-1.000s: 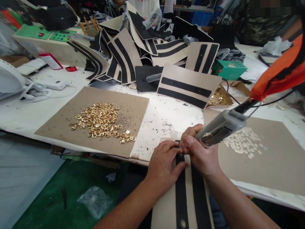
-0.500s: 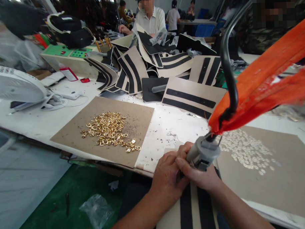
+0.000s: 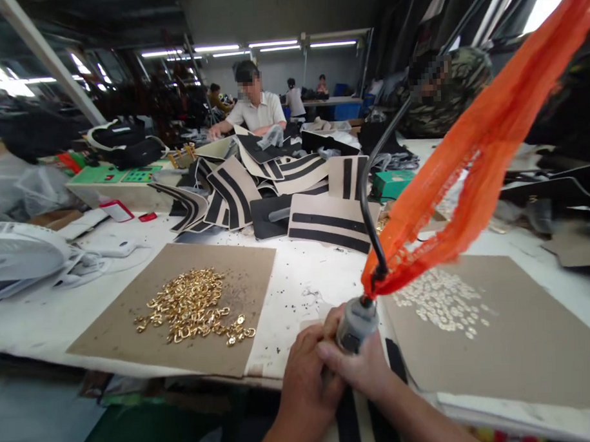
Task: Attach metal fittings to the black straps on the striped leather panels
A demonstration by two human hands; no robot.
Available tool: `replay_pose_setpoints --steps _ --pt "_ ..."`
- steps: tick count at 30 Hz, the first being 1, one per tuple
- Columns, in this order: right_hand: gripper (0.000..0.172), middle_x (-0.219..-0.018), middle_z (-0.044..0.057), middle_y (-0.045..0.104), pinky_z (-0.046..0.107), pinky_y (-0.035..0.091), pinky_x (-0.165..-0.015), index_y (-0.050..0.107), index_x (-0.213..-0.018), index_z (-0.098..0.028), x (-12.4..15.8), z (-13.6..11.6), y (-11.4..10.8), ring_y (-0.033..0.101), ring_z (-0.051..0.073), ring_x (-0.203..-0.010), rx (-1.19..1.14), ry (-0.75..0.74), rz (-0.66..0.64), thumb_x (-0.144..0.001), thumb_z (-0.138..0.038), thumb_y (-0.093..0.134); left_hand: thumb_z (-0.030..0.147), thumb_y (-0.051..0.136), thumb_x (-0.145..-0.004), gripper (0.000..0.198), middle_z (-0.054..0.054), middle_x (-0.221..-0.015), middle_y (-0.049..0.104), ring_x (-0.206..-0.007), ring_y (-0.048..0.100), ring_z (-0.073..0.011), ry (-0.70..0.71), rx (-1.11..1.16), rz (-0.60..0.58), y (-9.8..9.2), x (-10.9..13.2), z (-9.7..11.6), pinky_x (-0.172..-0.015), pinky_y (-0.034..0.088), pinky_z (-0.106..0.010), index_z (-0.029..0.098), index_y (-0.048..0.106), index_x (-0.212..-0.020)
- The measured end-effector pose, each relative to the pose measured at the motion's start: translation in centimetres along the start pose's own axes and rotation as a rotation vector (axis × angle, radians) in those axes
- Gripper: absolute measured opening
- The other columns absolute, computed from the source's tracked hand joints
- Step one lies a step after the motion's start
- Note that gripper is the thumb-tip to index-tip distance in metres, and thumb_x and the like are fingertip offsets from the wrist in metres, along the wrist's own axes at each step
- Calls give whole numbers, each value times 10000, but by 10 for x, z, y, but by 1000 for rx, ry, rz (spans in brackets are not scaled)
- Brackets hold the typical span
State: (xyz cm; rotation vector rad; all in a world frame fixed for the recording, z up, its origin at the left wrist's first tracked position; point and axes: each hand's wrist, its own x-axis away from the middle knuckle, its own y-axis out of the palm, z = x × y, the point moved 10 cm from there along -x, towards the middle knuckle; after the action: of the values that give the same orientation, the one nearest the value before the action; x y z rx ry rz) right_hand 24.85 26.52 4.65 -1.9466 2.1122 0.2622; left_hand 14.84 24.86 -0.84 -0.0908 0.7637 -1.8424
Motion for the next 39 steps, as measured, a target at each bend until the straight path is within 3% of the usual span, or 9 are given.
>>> replay_pose_setpoints --steps 6,12,16,20,24,27,30,34,39 --pt "470 -698 -15 540 253 396 -528 575 -868 -191 1 -8 -25 472 135 -592 -183 57 179 -807 -643 686 237 785 -784 334 -92 -1249 664 -1216 589 -320 23 -48 -19 1 -1 9 -1059 481 -572 252 696 -1105" --pt "380 -769 16 598 274 414 -552 580 -986 -217 58 -65 -116 527 168 -637 144 42 507 -953 -594 549 219 806 -774 290 -91 -1233 671 -1222 590 -273 34 -107 -3 -1 1 13 -1098 466 -532 208 713 -1048" --pt "406 -765 34 598 325 426 -614 596 -926 -201 108 -42 -173 540 216 -688 653 212 518 -911 -607 593 221 802 -778 311 -96 -1235 675 -1209 602 -265 56 -141 -6 0 2 14 -1086 482 -507 190 696 -1068" --pt "426 -973 92 621 442 484 -843 610 -1110 -187 137 -4 -195 588 280 -897 842 243 427 -941 -569 526 230 787 -790 375 -104 -1245 673 -1219 596 -262 74 -172 3 2 2 16 -1107 463 -499 178 657 -1139" --pt "529 -1215 156 580 492 471 -981 558 -1356 -175 151 -36 -199 580 304 -1082 862 49 560 -945 -507 549 266 757 -826 374 -101 -1259 664 -1224 594 -255 71 -184 3 4 4 15 -1117 452 -495 185 635 -1170" --pt "416 -1187 136 615 481 481 -969 642 -1233 -198 165 -70 -188 603 287 -1031 764 -74 696 -919 -470 621 295 752 -826 366 -92 -1247 676 -1217 603 -257 64 -194 18 3 3 14 -1107 463 -495 197 642 -1161" --pt "394 -934 76 669 420 529 -804 660 -1129 -202 171 -33 -148 640 253 -833 440 176 511 -891 -517 651 318 736 -820 353 -94 -1220 697 -1197 620 -267 80 -187 34 0 1 19 -1088 481 -505 198 655 -1142" --pt "682 -770 16 640 330 505 -603 565 -1329 -199 187 46 -73 632 230 -680 -2 488 295 -774 -559 729 413 691 -792 388 -113 -1181 725 -1146 661 -318 65 -147 58 -8 -5 13 -1062 500 -579 196 692 -1114" --pt "578 -600 -36 544 293 486 -599 703 -1156 -278 162 48 -85 609 220 -630 147 430 439 -623 -453 842 557 750 -602 413 -26 -1071 778 -1119 683 -385 -98 -12 80 -10 -30 -31 -1100 478 -613 297 767 -924"
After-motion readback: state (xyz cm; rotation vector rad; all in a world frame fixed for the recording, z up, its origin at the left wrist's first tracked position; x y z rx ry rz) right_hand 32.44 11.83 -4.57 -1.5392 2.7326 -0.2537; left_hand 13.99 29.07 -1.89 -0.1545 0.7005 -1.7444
